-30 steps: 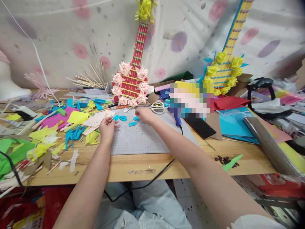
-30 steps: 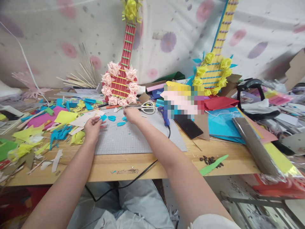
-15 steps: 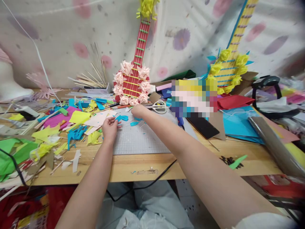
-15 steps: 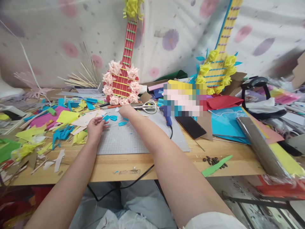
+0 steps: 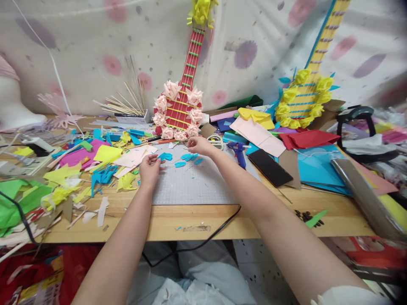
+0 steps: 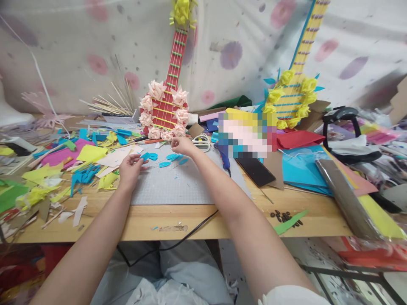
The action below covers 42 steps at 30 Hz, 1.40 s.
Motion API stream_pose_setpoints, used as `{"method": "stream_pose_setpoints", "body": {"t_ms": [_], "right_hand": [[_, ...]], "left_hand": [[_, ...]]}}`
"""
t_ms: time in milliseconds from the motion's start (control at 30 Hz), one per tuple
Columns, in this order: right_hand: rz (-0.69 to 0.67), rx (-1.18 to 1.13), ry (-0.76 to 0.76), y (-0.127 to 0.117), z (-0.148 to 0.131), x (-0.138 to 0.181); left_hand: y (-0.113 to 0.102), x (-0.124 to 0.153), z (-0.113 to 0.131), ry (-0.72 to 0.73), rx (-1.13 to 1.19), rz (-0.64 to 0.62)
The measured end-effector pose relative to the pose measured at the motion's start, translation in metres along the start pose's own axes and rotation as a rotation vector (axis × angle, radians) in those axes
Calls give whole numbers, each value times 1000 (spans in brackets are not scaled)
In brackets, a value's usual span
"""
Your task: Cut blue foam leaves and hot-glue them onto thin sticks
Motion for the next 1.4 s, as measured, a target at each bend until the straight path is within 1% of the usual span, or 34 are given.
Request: {"method": "stream_pose_setpoints", "body": {"t_ms": [67, 133, 200, 300, 367, 433, 500, 600, 700, 867, 933, 1100, 1400], "right_hand": [[-9, -283, 51, 2, 11, 19], [-12, -465, 70, 6, 16, 38], [31, -563, 45, 7, 19, 53], [144, -611, 8, 4, 28, 66], [218, -576, -4, 0, 37, 71], [256, -487, -41, -3, 41, 74], [252, -374, -114, -4, 37, 77], [211, -249, -200, -1, 26, 81], [184, -169, -240, 6, 16, 83], [206, -87, -265, 12, 11, 81], [216, -64, -260, 14, 11, 79], [218, -40, -267, 16, 10, 78], [232, -23, -283, 17, 11, 78]], "left_hand": [[5, 2, 1, 7, 0, -27], [11, 5, 0, -3, 13, -49], [18, 9, -1, -28, 34, -76], [29, 15, -1, -53, 36, -147], [35, 19, 0, -53, 8, -199], [39, 22, 1, -58, -26, -245], [42, 25, 1, -70, -59, -292], [49, 30, 0, -83, -111, -387], [54, 33, -1, -83, -147, -460], [58, 36, -1, -83, -176, -529], [58, 37, 0, -81, -179, -539], [57, 37, 1, -95, -167, -519], [57, 36, 0, -71, -171, -518]]}}
Point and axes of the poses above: each hand's wrist, its own x-axis away from the middle knuckle, its own y-axis out of the palm, z = x × y, the point moved 9 cm from there along -x, towards the middle knuckle, and after that the axes turned 4 degrees about -x, right-handed, at the moved point
